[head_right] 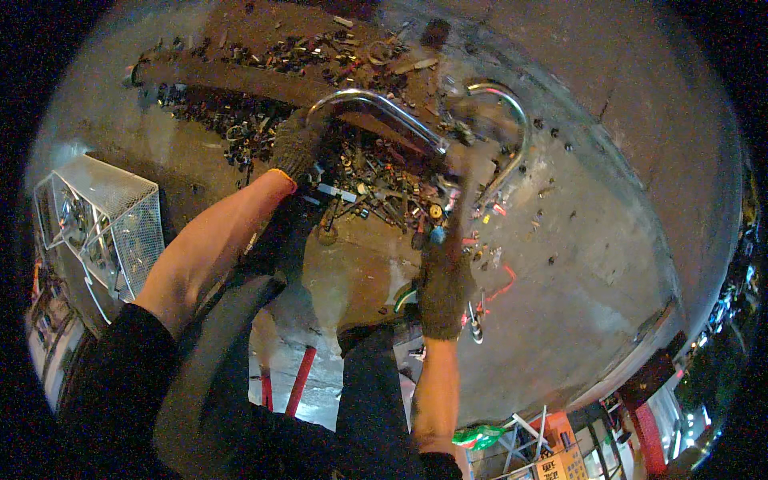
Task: The person sits on the ground and uses pliers and a hammer to disassemble and manipulate various lock cylinders and U-shaped shackle parts. They repeatedly strike the components, separate internal pieces, and place some parts into a white wire basket.
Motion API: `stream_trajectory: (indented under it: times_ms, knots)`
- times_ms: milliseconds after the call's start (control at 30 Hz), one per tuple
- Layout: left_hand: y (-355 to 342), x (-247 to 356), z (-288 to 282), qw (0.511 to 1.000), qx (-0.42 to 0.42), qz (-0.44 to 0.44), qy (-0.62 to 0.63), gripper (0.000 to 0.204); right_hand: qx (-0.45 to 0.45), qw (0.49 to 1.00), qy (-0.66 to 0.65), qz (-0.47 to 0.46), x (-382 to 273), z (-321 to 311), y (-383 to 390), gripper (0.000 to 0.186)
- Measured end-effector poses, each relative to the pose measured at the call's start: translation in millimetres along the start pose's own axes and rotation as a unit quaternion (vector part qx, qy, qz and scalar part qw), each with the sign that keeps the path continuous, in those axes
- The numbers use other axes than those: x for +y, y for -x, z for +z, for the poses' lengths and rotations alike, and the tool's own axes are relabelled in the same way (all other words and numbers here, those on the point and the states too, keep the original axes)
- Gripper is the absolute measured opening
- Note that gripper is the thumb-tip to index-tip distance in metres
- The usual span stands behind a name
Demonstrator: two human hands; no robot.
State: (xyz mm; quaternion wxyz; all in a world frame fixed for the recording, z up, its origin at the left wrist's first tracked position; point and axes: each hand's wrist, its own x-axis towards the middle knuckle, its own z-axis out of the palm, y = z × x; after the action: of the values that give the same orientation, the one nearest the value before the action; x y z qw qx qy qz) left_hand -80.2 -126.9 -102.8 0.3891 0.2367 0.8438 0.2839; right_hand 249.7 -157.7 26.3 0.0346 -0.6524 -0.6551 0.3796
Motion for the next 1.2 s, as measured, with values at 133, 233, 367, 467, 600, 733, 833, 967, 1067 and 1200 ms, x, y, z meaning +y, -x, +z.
stream_trajectory:
  times_ms: [133, 233, 367, 467, 600, 733, 833, 967, 1067, 1200]
  knots:
    - [-1.1, -7.1, 2.3, 0.989, 0.024, 0.106, -0.100, 0.056, 0.056, 0.889, -0.449, -0.072, -11.9, -10.3, 15.3, 0.017]
    - [-0.5, -5.5, 2.1, 0.984, 0.028, 0.128, -0.118, 0.055, 0.186, 0.926, 0.065, -0.323, -7.5, 18.7, -5.4, 0.023]
    - [-1.8, 2.1, 1.2, 0.992, 0.020, 0.090, -0.084, 0.053, 0.003, 0.987, -0.129, 0.092, -7.8, 32.0, -22.4, 0.034]
    - [-0.1, -0.5, -1.7, 0.988, -0.003, 0.125, -0.094, 0.055, 0.099, 0.983, -0.151, -0.035, -11.9, 7.5, -6.7, 0.020]
    - [-6.6, -8.3, -1.4, 0.998, -0.013, 0.061, -0.007, 0.059, 0.157, 0.962, -0.070, -0.211, -6.5, -7.2, 12.4, 0.027]
    - [-10.1, -13.3, 2.2, 0.991, -0.019, 0.100, -0.088, 0.056, 0.125, 0.945, 0.135, -0.270, -0.3, 32.6, -10.5, 0.025]
    - [-8.6, -17.4, 2.1, 0.930, 0.034, 0.271, -0.247, 0.055, 0.065, 0.991, -0.108, 0.043, -6.6, 39.1, -28.9, 0.033]
    - [-6.4, -18.5, 3.0, 0.983, 0.012, 0.152, -0.101, 0.059, 0.178, 0.969, -0.139, -0.103, -24.7, -5.6, -13.4, 0.013]
    - [-1.5, -15.4, 7.3, 0.989, -0.015, 0.134, -0.060, 0.060, 0.190, 0.852, -0.487, 0.000, -31.5, -13.2, 9.4, 0.008]
    - [0.0, -9.7, 10.6, 0.996, -0.047, 0.064, -0.037, 0.060, 0.172, 0.964, -0.070, -0.191, -16.4, 36.2, -5.0, 0.021]
